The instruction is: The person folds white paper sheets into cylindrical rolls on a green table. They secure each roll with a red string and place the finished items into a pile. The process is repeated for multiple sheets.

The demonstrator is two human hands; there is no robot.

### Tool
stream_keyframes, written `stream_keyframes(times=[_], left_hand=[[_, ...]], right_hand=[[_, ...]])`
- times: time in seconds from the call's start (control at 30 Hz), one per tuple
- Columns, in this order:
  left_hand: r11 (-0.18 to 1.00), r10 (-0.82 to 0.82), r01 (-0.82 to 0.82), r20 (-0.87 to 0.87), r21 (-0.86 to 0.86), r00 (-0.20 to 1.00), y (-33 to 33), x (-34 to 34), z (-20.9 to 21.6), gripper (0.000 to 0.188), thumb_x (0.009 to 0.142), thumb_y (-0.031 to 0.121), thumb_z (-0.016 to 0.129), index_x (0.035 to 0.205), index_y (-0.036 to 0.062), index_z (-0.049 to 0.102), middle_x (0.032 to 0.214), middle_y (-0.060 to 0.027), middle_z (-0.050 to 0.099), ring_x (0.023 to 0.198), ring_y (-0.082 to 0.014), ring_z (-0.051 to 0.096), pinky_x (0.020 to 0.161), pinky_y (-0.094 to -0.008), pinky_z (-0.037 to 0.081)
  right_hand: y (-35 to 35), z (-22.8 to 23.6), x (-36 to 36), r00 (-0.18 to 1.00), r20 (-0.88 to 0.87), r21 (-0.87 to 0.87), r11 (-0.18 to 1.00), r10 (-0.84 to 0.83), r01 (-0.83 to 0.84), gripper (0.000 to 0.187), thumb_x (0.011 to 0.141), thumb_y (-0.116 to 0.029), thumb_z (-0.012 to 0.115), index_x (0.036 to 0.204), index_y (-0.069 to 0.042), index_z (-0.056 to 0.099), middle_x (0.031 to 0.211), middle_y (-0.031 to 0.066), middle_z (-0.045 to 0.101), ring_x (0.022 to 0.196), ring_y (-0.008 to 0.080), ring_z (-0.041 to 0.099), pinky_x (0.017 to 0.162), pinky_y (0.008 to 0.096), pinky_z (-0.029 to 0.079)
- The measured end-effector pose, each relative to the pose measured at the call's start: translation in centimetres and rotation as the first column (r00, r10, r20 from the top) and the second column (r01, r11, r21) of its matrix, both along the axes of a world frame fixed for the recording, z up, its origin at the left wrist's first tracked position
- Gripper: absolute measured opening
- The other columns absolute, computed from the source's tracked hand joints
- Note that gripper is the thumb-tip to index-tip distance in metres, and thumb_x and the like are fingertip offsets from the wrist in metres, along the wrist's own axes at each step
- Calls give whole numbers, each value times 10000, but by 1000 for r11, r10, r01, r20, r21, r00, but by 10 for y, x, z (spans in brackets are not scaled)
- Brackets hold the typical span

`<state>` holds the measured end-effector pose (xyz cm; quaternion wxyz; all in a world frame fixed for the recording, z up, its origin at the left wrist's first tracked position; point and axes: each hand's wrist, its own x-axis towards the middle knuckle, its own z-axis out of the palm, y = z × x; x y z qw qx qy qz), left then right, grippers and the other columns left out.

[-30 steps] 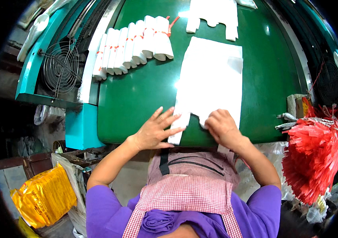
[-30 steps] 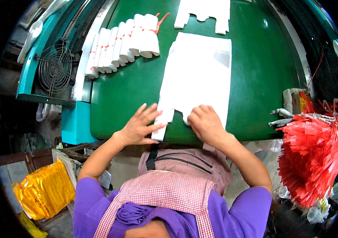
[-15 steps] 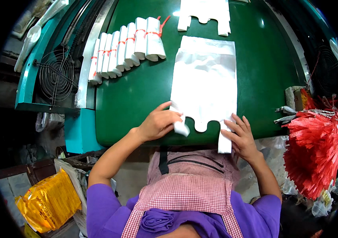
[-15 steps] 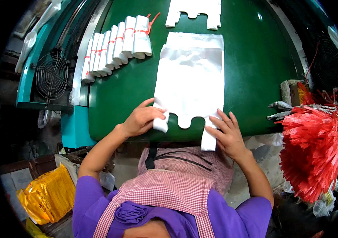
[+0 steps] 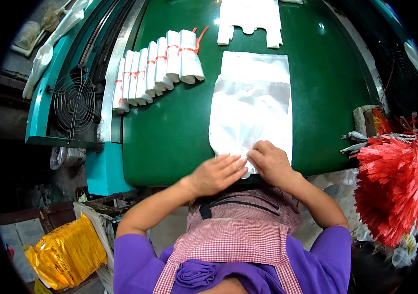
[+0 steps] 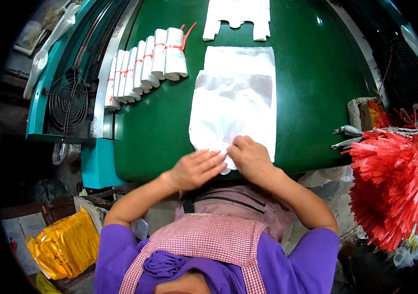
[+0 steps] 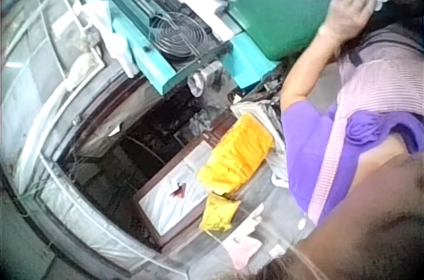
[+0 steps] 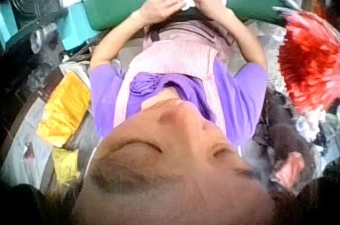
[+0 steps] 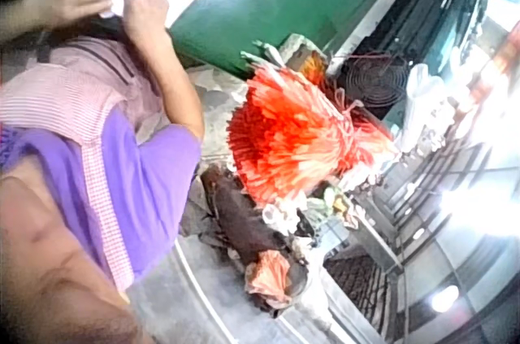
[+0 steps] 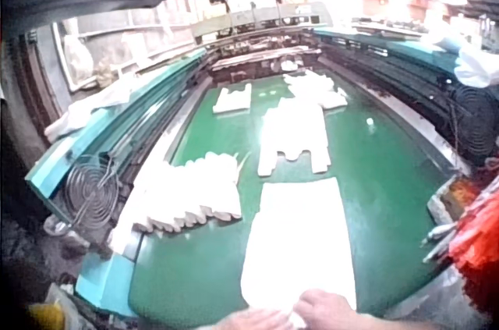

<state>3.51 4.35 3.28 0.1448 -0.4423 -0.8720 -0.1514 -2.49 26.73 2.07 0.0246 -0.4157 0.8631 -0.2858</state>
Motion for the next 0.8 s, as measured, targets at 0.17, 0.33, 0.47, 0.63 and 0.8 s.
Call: stream_keyframes(times=[0.17, 0.33, 0.47, 0.63, 0.8], left_hand=[[960, 115, -128, 66, 250, 991, 15, -15, -20, 238, 817, 109, 615, 1039, 36, 659, 1055, -88, 685, 953, -250, 667, 825, -371, 537], [943, 314, -331, 411, -32, 856, 15, -53, -5, 57, 835, 146, 609, 823, 91, 608, 830, -63, 670, 743, -229, 665, 633, -354, 516], [989, 77, -92, 130, 118, 989, 0, -24, -14, 272, 838, 209, 631, 1107, 170, 635, 1167, -86, 628, 1055, -246, 620, 885, -389, 490], [998, 15, -17, 44, 61, 999, -3, 1, -17, 421, 860, 216, 616, 1270, 296, 559, 1430, -109, 440, 1303, -304, 454, 1064, -490, 357], [970, -44, 24, 74, 242, 996, -2, -17, -27, 481, 880, 177, 557, 1344, 292, 500, 1412, -119, 457, 1223, -319, 520, 1000, -438, 449]], right_hand=[[1, -1, -23, 993, -117, 267, 964, 12, 20, 535, 899, -195, 549, 1375, 12, 419, 1491, 207, 328, 1418, 340, 250, 1149, 460, 218], [0, 35, -28, 990, 137, 87, 995, 29, -41, 540, 945, -311, 530, 1391, -29, 413, 1495, 184, 329, 1415, 327, 258, 1146, 467, 221], [9, 3, -19, 991, -129, 321, 947, 44, 0, 569, 957, -391, 487, 1424, -79, 395, 1529, 132, 293, 1436, 292, 221, 1162, 462, 170], [6, -3, -18, 992, -128, 270, 962, -14, 49, 517, 969, -366, 471, 1413, -105, 432, 1526, 95, 320, 1435, 276, 231, 1166, 452, 151], [27, 7, -18, 972, 220, -40, 996, 88, -81, 491, 927, -368, 552, 1321, -76, 520, 1465, 133, 403, 1414, 324, 269, 1146, 472, 193]])
